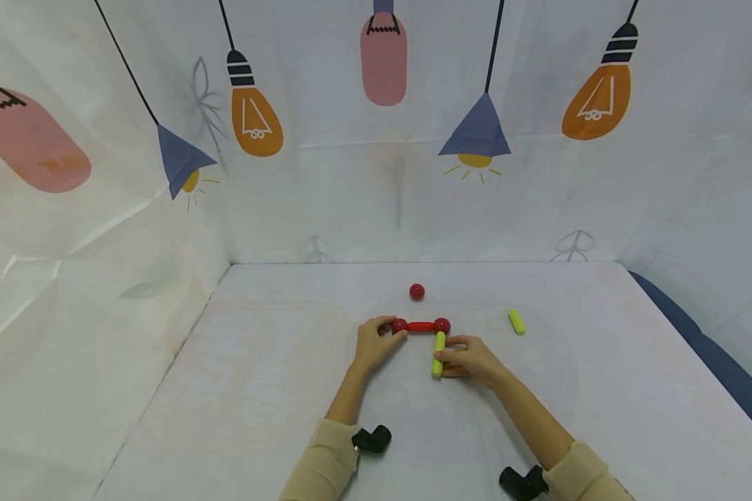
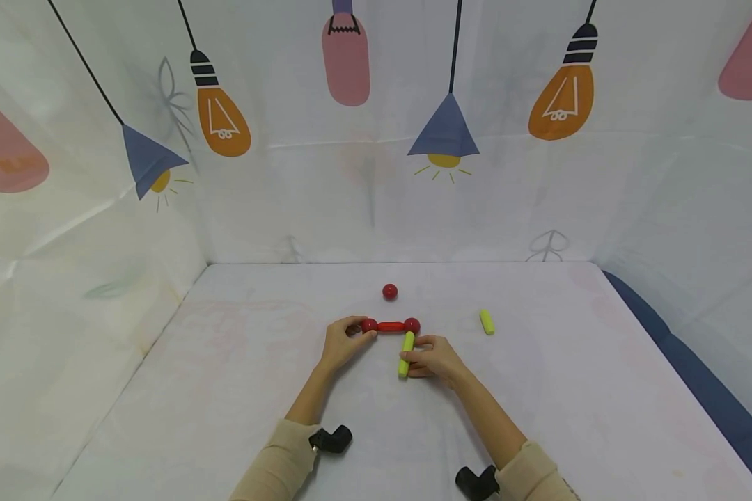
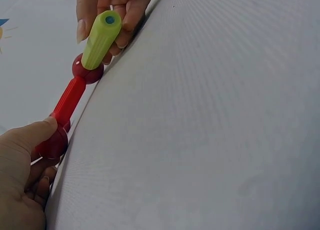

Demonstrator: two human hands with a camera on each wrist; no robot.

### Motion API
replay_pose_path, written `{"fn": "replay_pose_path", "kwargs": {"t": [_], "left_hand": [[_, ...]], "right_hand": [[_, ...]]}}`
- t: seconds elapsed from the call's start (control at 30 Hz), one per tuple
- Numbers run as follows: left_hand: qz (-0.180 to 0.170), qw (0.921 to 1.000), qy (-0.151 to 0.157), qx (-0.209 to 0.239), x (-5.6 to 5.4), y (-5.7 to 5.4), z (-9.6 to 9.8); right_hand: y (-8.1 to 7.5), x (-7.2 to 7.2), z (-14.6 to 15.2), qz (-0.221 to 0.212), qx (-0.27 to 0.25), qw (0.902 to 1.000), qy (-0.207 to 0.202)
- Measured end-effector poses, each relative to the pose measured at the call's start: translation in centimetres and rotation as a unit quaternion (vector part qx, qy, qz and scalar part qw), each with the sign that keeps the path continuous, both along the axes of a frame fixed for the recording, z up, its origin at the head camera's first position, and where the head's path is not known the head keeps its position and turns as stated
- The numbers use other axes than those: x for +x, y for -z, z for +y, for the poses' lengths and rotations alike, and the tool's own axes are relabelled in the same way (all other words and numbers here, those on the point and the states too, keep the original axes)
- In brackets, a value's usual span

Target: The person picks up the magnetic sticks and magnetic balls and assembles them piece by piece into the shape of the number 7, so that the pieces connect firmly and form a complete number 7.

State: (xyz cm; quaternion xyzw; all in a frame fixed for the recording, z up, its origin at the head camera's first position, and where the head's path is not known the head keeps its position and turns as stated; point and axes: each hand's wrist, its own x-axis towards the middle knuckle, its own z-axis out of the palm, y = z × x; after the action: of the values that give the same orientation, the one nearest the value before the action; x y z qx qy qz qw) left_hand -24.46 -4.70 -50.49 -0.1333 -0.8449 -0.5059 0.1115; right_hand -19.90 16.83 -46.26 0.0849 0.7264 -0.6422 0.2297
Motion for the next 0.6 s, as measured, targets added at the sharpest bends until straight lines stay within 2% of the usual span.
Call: {"fn": "replay_pose_path", "kwargs": {"t": [0.33, 0.6], "left_hand": [[0.001, 0.9999, -0.004, -0.011, -0.03, 0.05, -0.1], [0.009, 0.9999, 0.004, -0.014, 0.07, 0.15, -0.15]], "right_hand": [[0.12, -0.05, 0.0, 0.002, -0.008, 1.0, -0.001], [0.16, -0.03, 0.03, 0.002, -0.007, 1.0, 0.001]]}}
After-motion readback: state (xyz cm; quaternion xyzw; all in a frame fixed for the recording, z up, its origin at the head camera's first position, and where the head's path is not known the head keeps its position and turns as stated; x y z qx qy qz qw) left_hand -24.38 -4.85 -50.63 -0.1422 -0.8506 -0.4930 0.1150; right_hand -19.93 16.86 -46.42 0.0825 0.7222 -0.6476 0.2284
